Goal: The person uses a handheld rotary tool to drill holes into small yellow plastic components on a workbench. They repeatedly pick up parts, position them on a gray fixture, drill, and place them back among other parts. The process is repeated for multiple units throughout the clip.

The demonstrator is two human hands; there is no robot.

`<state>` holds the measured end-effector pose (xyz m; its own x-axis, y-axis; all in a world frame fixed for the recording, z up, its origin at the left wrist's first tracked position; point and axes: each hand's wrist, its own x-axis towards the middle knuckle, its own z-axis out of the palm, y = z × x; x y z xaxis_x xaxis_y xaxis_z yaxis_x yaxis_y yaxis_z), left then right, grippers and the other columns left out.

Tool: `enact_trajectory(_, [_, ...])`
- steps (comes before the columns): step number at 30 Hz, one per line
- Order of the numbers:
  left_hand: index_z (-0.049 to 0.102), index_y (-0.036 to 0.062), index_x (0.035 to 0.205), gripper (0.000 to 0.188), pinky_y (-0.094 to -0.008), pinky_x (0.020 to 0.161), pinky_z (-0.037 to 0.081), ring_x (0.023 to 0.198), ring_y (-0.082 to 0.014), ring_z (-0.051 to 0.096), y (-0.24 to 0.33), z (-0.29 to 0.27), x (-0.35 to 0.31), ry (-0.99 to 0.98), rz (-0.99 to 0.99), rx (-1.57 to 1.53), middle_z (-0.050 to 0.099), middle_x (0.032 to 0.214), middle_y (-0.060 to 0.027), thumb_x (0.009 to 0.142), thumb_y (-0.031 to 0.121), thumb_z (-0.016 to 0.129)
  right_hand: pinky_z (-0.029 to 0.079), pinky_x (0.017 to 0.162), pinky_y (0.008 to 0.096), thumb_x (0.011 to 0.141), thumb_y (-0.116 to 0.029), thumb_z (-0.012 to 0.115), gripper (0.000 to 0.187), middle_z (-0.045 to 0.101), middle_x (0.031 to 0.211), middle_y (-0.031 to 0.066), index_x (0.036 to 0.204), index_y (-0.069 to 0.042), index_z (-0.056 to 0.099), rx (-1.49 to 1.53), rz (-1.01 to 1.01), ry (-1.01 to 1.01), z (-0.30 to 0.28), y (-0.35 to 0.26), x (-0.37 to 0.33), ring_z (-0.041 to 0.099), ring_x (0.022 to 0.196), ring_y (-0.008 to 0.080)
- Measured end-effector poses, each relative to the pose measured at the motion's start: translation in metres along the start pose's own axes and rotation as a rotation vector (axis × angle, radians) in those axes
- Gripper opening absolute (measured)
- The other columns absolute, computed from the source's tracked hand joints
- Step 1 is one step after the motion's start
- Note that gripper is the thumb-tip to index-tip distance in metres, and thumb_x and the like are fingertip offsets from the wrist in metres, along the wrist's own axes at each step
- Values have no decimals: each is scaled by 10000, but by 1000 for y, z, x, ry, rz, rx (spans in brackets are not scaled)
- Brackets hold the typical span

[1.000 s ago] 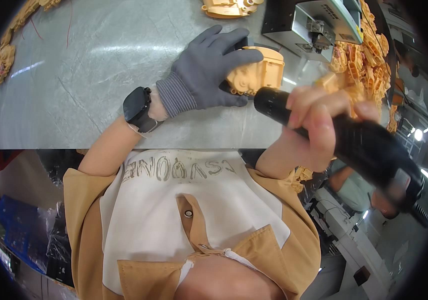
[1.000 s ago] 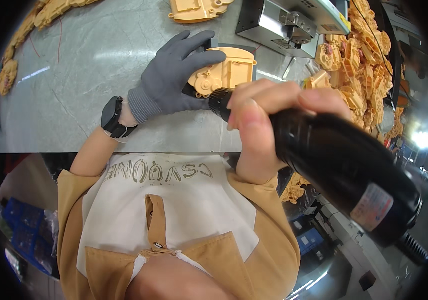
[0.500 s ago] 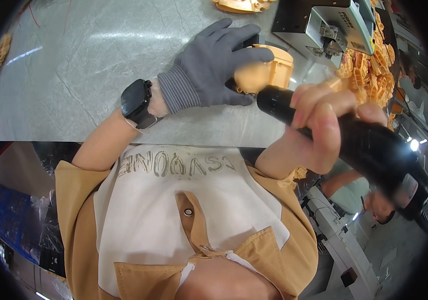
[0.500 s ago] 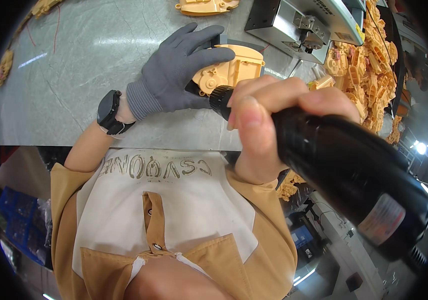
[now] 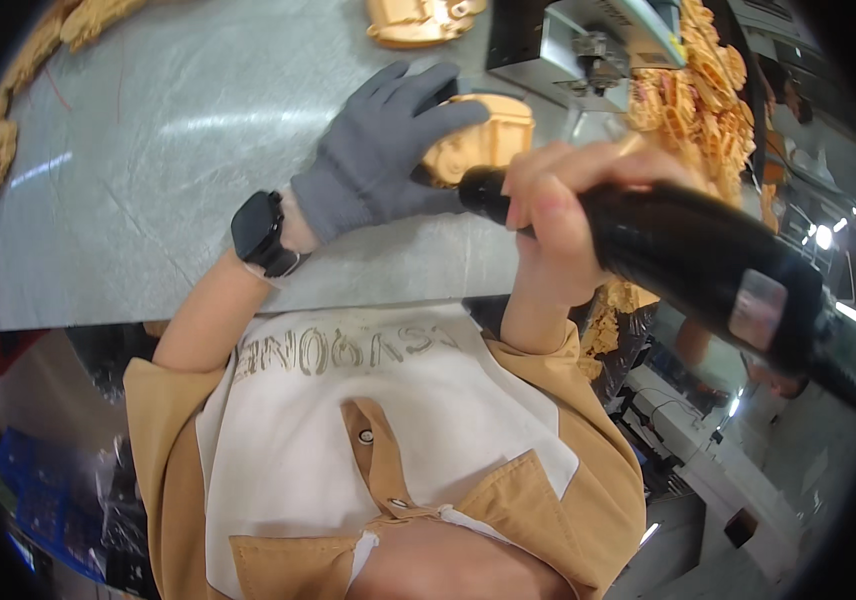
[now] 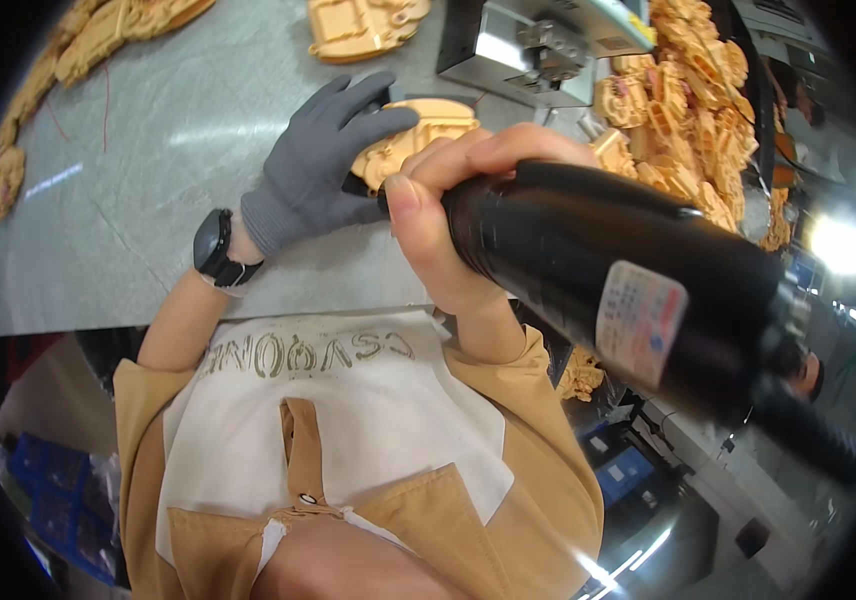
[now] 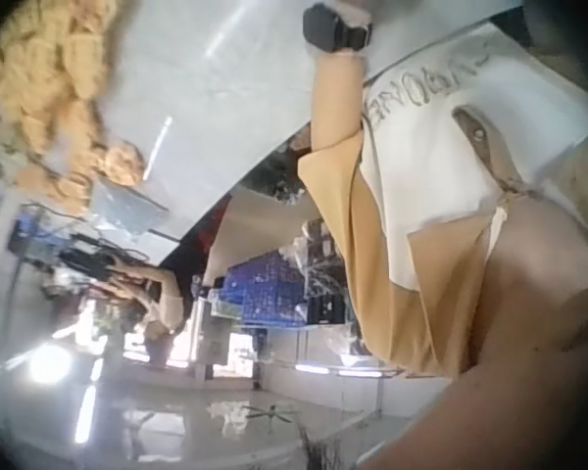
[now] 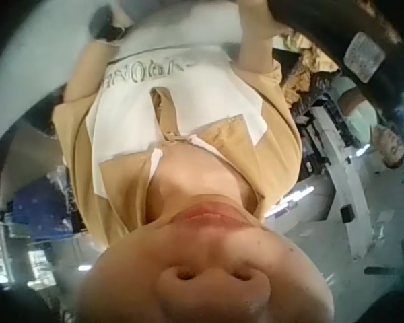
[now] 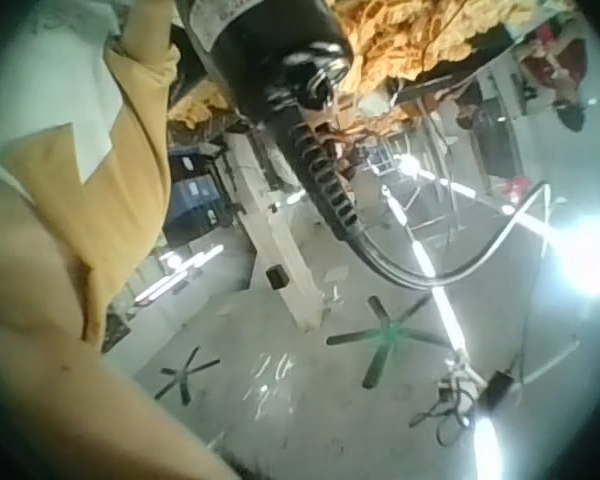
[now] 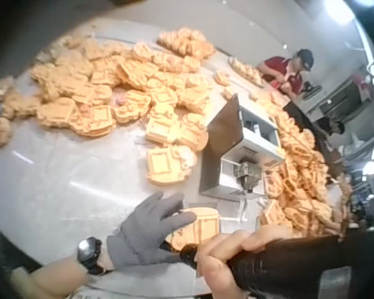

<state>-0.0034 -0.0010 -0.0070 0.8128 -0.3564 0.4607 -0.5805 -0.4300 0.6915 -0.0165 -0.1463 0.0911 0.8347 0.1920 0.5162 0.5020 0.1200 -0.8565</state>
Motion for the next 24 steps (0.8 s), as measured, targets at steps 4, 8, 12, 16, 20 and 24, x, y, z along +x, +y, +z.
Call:
enact_trajectory(4, [489, 151, 1200, 671, -472, 973, 342, 1111, -375, 451, 1, -1, 4, -30, 5, 24, 429, 1270, -197, 630, 403, 739, 471, 537, 323, 770, -6, 458, 476, 443, 585, 51, 1219, -51, 308, 168, -138, 231, -29, -10, 17, 478, 493, 147])
enact_trajectory(8, [484, 145, 1204, 713, -468, 982, 342, 1144, -396, 421, 5, -4, 2, -50, 12, -1, 421, 1267, -213, 600, 402, 763, 467, 530, 278, 680, 92, 584, 479, 554, 559, 85, 1098, 55, 353, -216, -236, 541, -70, -2, 75, 515, 464, 146])
enact_trajectory(12, [456, 153, 1227, 748, -473, 992, 329, 1151, -404, 415, 5, -3, 4, -73, -16, 15, 421, 1264, -209, 591, 389, 771, 465, 493, 294, 649, 108, 588, 436, 537, 556, 98, 1036, 40, 400, -199, -240, 528, -80, 24, 102, 509, 437, 166])
enact_trajectory(16, [435, 153, 1243, 772, -480, 1022, 296, 1163, -370, 420, 6, -4, 1, -87, -46, 11, 423, 1262, -204, 591, 395, 769, 450, 476, 280, 652, 96, 609, 436, 540, 566, 92, 1032, 43, 401, -194, -80, 431, -83, 31, 100, 514, 440, 156])
enact_trajectory(20, [417, 124, 1260, 797, -473, 1032, 292, 1166, -356, 424, 5, -3, 5, -95, -59, -5, 426, 1266, -192, 601, 412, 759, 444, 502, 292, 688, 97, 573, 413, 508, 566, 70, 1050, 30, 387, -18, -53, 419, -58, 1, 58, 485, 442, 150])
enact_trajectory(24, [404, 94, 1268, 816, -462, 1035, 294, 1166, -352, 427, 7, -5, -1, -61, -89, 49, 431, 1275, -173, 611, 429, 752, 430, 665, 319, 736, 28, 486, 263, 517, 606, 53, 985, -15, 413, -9, -169, 200, -27, -9, 33, 501, 491, 155])
